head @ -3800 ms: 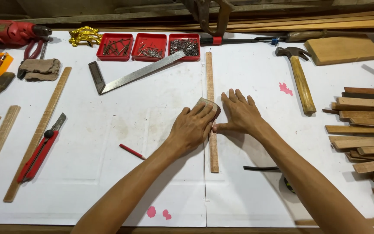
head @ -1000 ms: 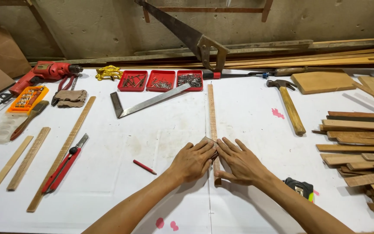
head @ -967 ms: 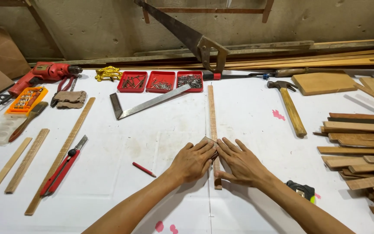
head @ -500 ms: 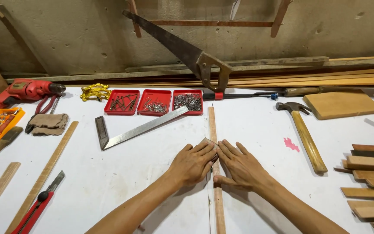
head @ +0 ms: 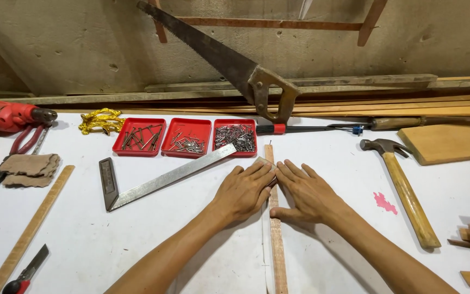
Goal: Sand small wooden strips and mark them with a pencil using a try square at a workbench.
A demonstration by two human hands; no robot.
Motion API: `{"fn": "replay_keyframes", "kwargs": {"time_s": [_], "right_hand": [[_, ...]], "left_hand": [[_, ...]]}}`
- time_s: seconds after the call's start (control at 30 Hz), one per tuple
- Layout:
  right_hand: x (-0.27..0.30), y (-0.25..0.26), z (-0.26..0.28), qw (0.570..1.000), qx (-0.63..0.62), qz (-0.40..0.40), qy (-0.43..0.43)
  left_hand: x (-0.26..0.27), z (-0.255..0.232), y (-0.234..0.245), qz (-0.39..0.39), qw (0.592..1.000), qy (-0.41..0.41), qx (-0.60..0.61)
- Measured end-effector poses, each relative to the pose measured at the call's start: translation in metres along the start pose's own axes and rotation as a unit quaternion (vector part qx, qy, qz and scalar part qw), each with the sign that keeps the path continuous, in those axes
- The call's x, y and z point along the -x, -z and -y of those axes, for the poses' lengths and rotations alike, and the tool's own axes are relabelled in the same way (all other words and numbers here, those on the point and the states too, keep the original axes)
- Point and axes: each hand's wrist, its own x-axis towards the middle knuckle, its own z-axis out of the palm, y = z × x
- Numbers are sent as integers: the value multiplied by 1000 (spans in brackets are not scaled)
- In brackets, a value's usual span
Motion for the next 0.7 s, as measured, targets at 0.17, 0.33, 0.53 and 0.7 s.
{"fn": "replay_keyframes", "kwargs": {"time_s": [0.17,0.33,0.53,0.7], "right_hand": [[-13,4,-5,1000,-3,4,-11],[-12,2,-1,999,-34,-15,-33],[-1,1,11,998,-42,-11,-55],[11,-44,12,993,-46,-108,-35]], "left_hand": [[-10,12,-8,0,1000,5,7],[-10,9,-2,9,1000,3,11],[4,-5,-1,-12,1000,0,8],[27,-31,5,1,1000,12,-13]]}}
